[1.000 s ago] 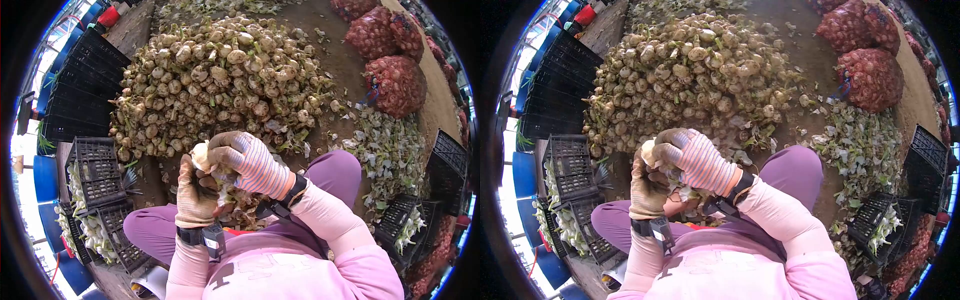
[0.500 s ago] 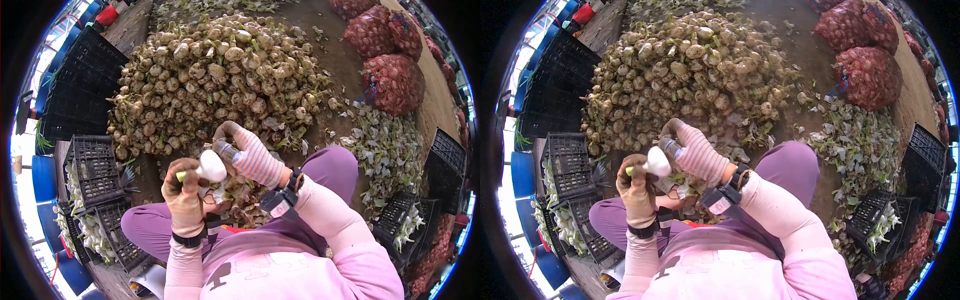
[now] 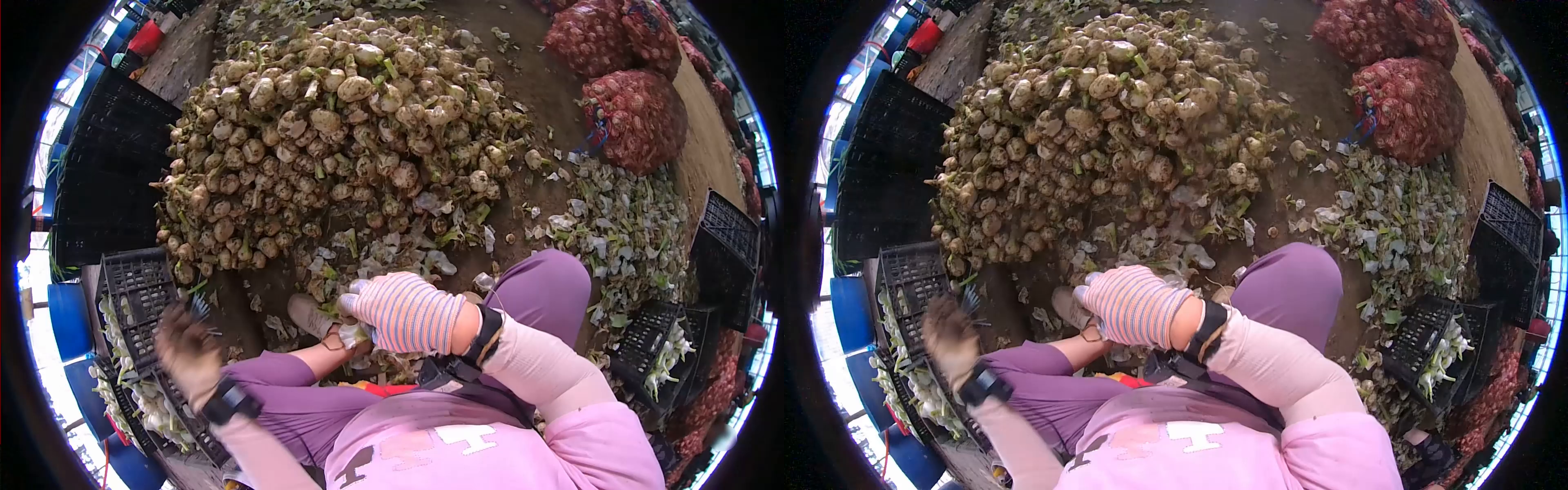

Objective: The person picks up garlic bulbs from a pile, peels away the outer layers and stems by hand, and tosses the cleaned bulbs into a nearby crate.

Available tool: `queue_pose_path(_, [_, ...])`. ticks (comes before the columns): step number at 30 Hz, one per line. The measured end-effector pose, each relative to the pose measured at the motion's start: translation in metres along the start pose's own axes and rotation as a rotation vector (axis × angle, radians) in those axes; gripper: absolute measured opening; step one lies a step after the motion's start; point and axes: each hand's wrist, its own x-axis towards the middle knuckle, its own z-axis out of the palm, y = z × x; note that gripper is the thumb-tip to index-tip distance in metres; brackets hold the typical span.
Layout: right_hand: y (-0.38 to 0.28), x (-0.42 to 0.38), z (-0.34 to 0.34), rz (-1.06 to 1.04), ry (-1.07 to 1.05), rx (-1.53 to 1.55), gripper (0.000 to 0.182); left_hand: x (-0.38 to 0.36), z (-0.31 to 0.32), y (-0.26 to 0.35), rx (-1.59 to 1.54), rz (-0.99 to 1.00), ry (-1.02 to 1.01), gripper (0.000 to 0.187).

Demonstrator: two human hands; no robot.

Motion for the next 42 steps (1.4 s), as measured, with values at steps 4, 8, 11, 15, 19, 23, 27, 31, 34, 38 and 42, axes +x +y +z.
queue_pose_path(4, [0.019,-0.008,-0.014,0.049,0.042,-0.007,0.028,0.047,0.135,-0.165,0.393,-0.399,-0.121,0.030])
queue_pose_path(8, [0.036,-0.013,-0.041,0.171,0.142,0.024,0.029,0.087,0.192,-0.316,0.688,-0.437,-0.334,0.037])
queue_pose_path(11, [0.050,-0.016,-0.052,0.210,0.204,0.062,0.036,0.111,0.218,-0.399,1.224,-0.160,0.028,0.055])
queue_pose_path(15, [0.068,-0.019,-0.051,0.262,0.467,0.069,0.024,0.127,0.187,-0.414,0.807,-0.289,-0.068,0.055])
queue_pose_path(19, [0.087,-0.020,-0.050,0.343,0.642,-0.041,0.024,0.041,0.220,-0.267,0.484,-0.328,-0.433,0.058])
queue_pose_path(23, [0.083,-0.016,-0.056,0.432,0.492,-0.006,0.049,-0.015,0.226,-0.183,0.850,-0.165,-0.678,0.046])
queue_pose_path(27, [0.068,-0.013,-0.047,0.245,0.467,0.479,0.045,-0.051,0.222,-0.145,1.104,0.379,-0.750,0.050])
queue_pose_path(31, [0.046,-0.018,-0.040,0.070,0.318,1.182,0.024,-0.062,0.206,-0.123,1.143,0.539,-0.772,0.056])
queue_pose_path(34, [0.033,-0.022,-0.037,-0.069,0.255,1.150,0.030,-0.067,0.196,-0.105,1.132,0.471,-0.837,0.056])
queue_pose_path(38, [0.023,-0.035,-0.043,-0.046,0.039,1.149,0.032,-0.074,0.182,-0.091,0.957,0.278,-0.902,0.062])
queue_pose_path(42, [0.031,-0.036,-0.020,-0.343,0.276,0.948,0.034,-0.090,0.183,-0.090,1.040,0.646,-0.826,0.069])
